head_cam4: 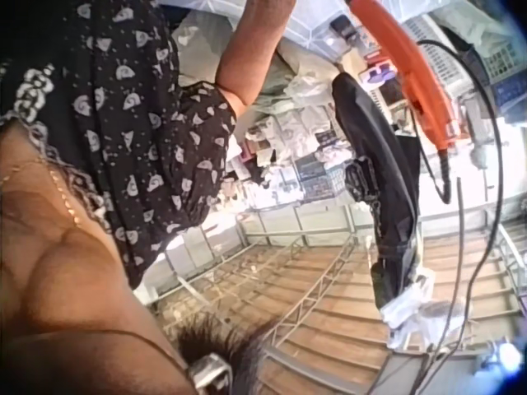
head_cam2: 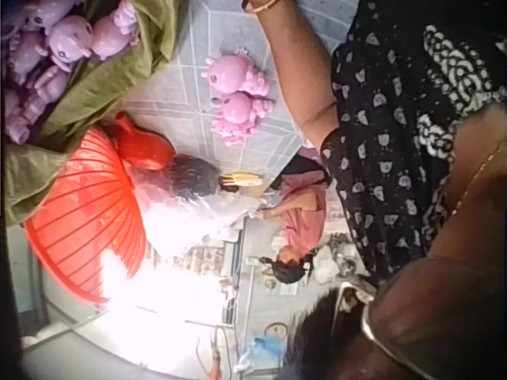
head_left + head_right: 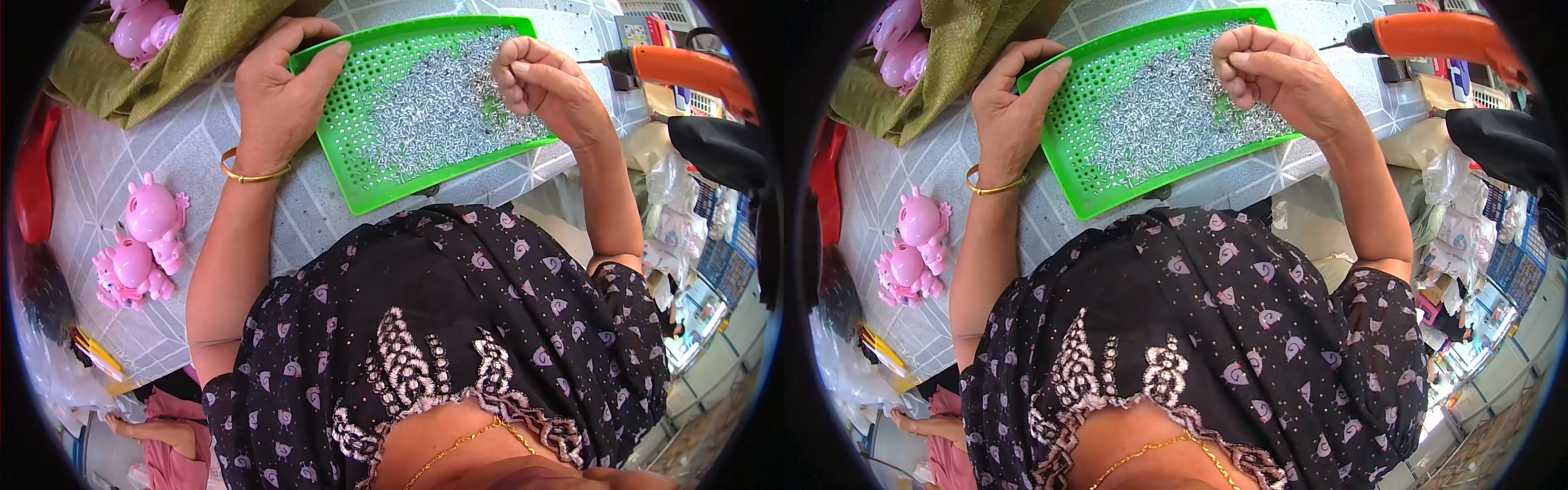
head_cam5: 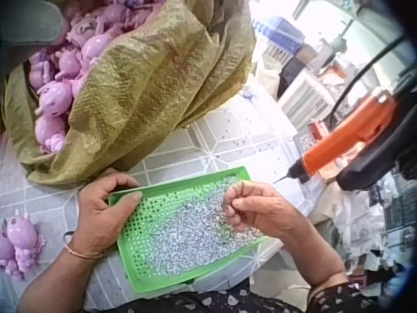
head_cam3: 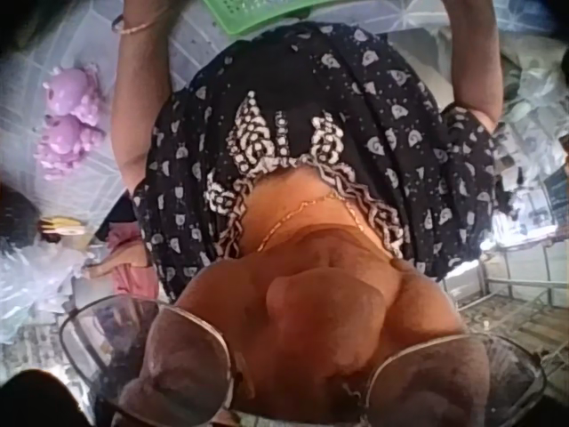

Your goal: Sorting through a large batch of small silver metal parts on a green tray at a workstation.

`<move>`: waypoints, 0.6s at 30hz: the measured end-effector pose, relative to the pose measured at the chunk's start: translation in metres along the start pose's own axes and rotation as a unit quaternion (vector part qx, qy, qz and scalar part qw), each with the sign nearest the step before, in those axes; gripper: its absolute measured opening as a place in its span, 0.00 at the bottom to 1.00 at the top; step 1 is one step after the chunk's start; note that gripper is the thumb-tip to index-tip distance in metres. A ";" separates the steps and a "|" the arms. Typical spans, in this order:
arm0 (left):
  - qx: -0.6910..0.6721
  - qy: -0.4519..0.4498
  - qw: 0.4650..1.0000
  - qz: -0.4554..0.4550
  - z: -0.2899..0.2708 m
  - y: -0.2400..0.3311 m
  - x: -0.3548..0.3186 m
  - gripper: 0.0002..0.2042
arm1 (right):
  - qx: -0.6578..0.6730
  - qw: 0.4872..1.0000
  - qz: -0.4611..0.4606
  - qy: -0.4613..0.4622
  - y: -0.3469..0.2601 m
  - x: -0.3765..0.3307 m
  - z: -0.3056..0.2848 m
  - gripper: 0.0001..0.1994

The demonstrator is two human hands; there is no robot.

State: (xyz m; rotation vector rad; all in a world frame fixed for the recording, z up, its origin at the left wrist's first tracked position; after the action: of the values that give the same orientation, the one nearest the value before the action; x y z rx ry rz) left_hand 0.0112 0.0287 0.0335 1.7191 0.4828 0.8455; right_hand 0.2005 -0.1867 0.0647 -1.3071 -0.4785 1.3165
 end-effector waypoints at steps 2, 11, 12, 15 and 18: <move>-0.002 0.000 1.000 -0.006 0.000 0.000 0.000 0.07 | 0.007 1.000 0.003 -0.009 0.001 -0.001 -0.002 0.13; -0.015 0.004 1.000 -0.021 0.000 -0.004 -0.001 0.08 | -0.054 0.996 0.019 0.065 0.003 -0.004 -0.003 0.18; -0.016 0.006 0.999 -0.032 0.000 -0.005 -0.002 0.08 | -0.054 0.996 0.019 0.064 0.002 -0.003 -0.003 0.18; -0.012 0.008 0.999 -0.031 0.000 -0.005 -0.002 0.08 | -0.046 0.997 0.024 0.059 0.001 -0.002 -0.005 0.16; -0.005 0.004 1.000 -0.026 0.000 -0.005 -0.001 0.08 | -0.083 0.993 -0.048 0.062 -0.013 0.005 -0.003 0.12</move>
State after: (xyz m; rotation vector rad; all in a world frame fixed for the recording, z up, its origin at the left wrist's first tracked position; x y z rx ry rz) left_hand 0.0105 0.0296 0.0287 1.6881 0.5243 0.8164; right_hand 0.2101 -0.1800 0.0733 -1.4754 -0.5665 1.1270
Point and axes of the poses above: each hand's wrist, its own x-axis towards the middle knuckle, its own z-axis out of the palm, y = z × x, the point moved 6 cm from there along x, towards the middle knuckle, and after that the axes turned 7 degrees about y, right-handed, at the moved point
